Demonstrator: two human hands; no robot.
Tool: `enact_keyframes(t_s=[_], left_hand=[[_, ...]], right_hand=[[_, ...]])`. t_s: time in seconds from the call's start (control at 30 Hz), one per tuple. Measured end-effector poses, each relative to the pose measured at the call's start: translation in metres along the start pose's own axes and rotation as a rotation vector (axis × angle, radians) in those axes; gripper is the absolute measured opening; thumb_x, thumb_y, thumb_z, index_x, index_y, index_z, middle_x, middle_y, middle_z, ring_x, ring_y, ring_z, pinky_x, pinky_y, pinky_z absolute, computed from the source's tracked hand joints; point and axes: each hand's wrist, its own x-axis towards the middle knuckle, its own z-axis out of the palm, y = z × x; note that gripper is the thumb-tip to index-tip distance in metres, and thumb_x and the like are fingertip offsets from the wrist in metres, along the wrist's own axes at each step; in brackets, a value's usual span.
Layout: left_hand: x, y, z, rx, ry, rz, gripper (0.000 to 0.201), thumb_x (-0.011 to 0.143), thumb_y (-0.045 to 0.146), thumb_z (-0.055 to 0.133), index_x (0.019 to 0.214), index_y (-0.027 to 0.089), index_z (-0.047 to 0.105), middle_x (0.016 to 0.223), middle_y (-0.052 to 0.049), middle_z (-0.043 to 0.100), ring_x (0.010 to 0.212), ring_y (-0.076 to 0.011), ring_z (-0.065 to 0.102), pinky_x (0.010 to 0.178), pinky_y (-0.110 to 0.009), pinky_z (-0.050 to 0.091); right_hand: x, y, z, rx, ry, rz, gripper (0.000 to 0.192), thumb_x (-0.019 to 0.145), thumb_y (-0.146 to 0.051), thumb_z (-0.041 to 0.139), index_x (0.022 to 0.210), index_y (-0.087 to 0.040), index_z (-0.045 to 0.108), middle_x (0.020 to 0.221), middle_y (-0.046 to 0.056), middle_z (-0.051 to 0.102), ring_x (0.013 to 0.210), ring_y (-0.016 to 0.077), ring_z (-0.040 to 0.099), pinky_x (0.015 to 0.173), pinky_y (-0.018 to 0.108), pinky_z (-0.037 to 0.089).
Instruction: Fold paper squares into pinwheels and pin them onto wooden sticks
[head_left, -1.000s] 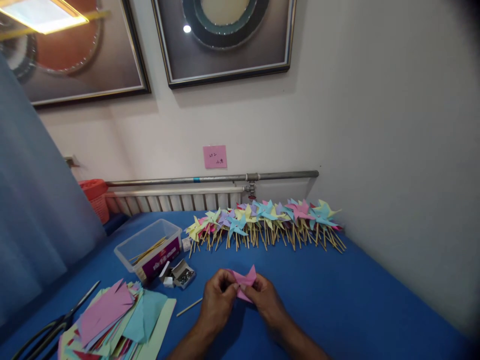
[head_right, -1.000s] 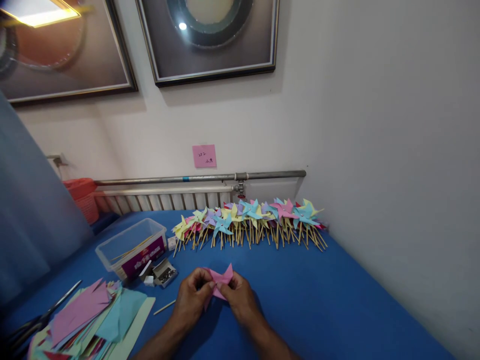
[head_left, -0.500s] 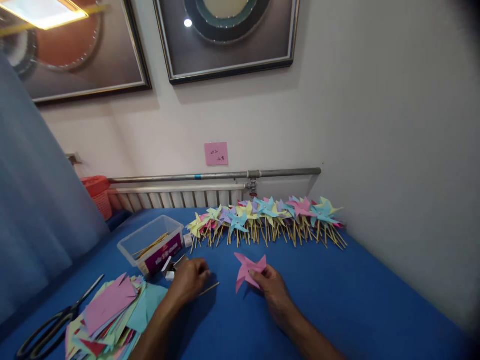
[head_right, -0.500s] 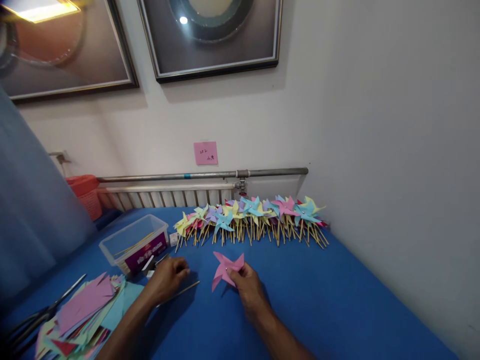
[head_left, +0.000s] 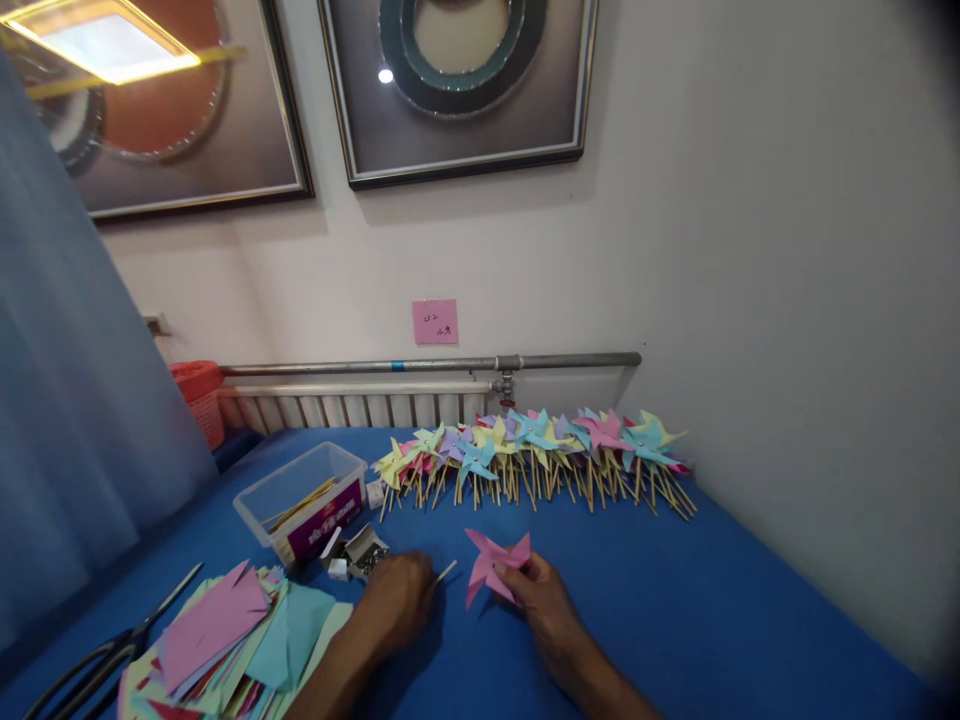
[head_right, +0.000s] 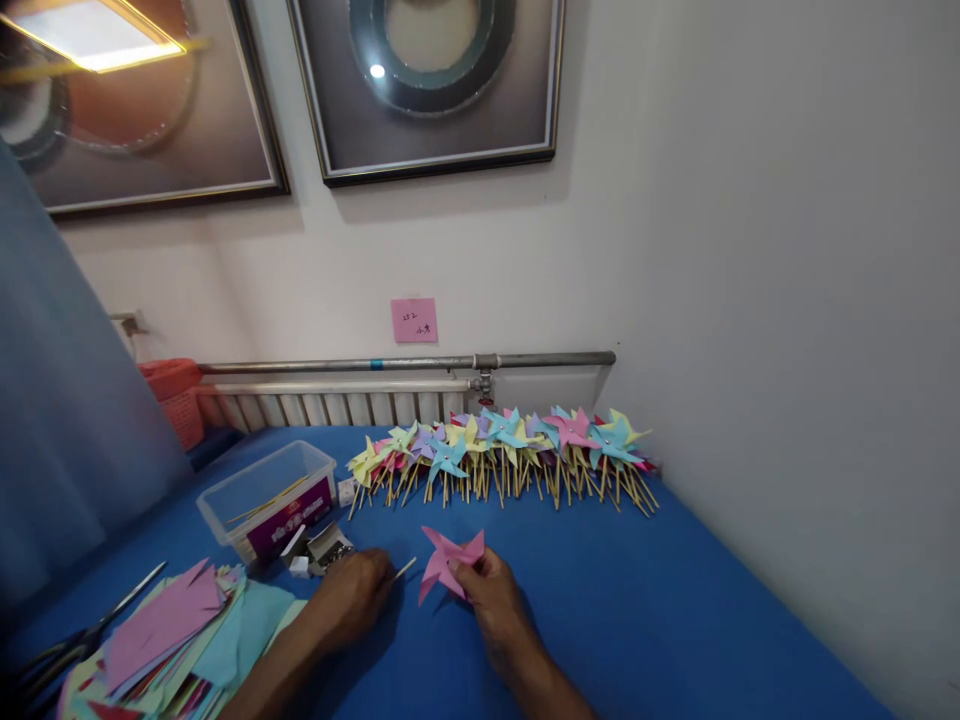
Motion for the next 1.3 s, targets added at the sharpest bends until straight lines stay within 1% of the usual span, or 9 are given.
enact_keyframes(t_s=[0.13,0.27,0.37,0.47,0.6,0.77,0.97,1.13,1.3], left_hand=[[0.0,0.017,0.007,-0.259,0.065,-0.007,0.018,0.094,0.026,0.047,0.09,0.021,0.064,0.079,-0.007,0.069,0.072,-0.0199,0.06,0.067,-0.029,0.032],[0.002,0.027,0.012,-0.496,0.114,-0.009,0.019,0.093,0.028,0.046,0.083,0.021,0.06,0.071,-0.001,0.062,0.068,-0.0168,0.055,0.065,-0.026,0.032],[0.005,0.028,0.018,-0.656,0.091,-0.001,0.018,0.088,0.028,0.05,0.074,0.02,0.057,0.066,0.001,0.059,0.064,-0.0155,0.051,0.062,-0.025,0.033],[0.007,0.026,0.024,-0.781,0.058,-0.001,0.016,0.083,0.028,0.053,0.07,0.02,0.057,0.062,0.002,0.054,0.06,-0.0138,0.046,0.059,-0.024,0.032],[0.009,0.025,0.029,-0.836,0.038,-0.014,0.014,0.079,0.027,0.054,0.068,0.02,0.057,0.059,0.004,0.05,0.057,-0.0125,0.041,0.056,-0.024,0.03],[0.013,0.025,0.034,-0.881,0.06,-0.041,0.014,0.078,0.026,0.055,0.067,0.019,0.058,0.058,0.003,0.05,0.055,-0.0122,0.04,0.054,-0.024,0.029],[0.017,0.023,0.041,-0.885,0.049,-0.045,0.017,0.078,0.032,0.055,0.067,0.018,0.057,0.057,0.004,0.05,0.055,-0.0119,0.041,0.055,-0.024,0.029],[0.014,0.024,0.039,-0.895,0.061,-0.001,0.018,0.078,0.032,0.053,0.068,0.018,0.057,0.057,0.004,0.051,0.056,-0.0122,0.042,0.056,-0.025,0.031],[0.012,0.024,0.038,-0.914,0.044,0.014,0.019,0.08,0.034,0.052,0.069,0.019,0.055,0.057,0.004,0.05,0.055,-0.0119,0.042,0.056,-0.025,0.031]], right_hand=[[0.0,0.002,0.002,0.011,-0.039,0.0,0.034,0.065,-0.046,0.084,0.08,-0.018,0.071,0.072,0.001,0.069,0.066,0.0173,0.058,0.065,0.028,0.045],[0.001,0.004,0.003,0.004,-0.046,-0.007,0.035,0.066,-0.047,0.084,0.082,-0.018,0.072,0.07,-0.001,0.067,0.062,0.0141,0.054,0.062,0.027,0.042],[0.002,0.006,0.003,-0.007,-0.048,-0.016,0.037,0.068,-0.049,0.083,0.082,-0.017,0.071,0.067,-0.001,0.065,0.059,0.0134,0.052,0.06,0.027,0.041],[0.005,0.009,0.002,-0.014,-0.037,-0.026,0.037,0.067,-0.05,0.083,0.081,-0.017,0.071,0.066,-0.002,0.064,0.058,0.0133,0.052,0.059,0.027,0.04],[0.008,0.013,0.0,0.008,-0.035,-0.019,0.041,0.066,-0.049,0.085,0.086,-0.017,0.072,0.07,-0.001,0.068,0.062,0.0145,0.056,0.063,0.027,0.044],[0.01,0.015,-0.001,0.046,-0.034,-0.035,0.046,0.061,-0.05,0.088,0.088,-0.016,0.073,0.074,0.001,0.071,0.069,0.0177,0.062,0.07,0.03,0.049],[0.008,0.01,0.003,0.004,-0.012,-0.031,0.046,0.057,-0.047,0.09,0.085,-0.015,0.071,0.069,0.0,0.07,0.067,0.0185,0.062,0.068,0.03,0.049],[0.002,0.005,0.005,0.044,-0.035,-0.049,0.043,0.061,-0.043,0.088,0.09,-0.016,0.072,0.074,0.001,0.072,0.068,0.0176,0.063,0.071,0.03,0.049],[0.002,0.005,0.005,0.08,-0.034,-0.042,0.048,0.061,-0.049,0.089,0.091,-0.015,0.072,0.077,0.004,0.073,0.07,0.0193,0.064,0.071,0.032,0.05]])
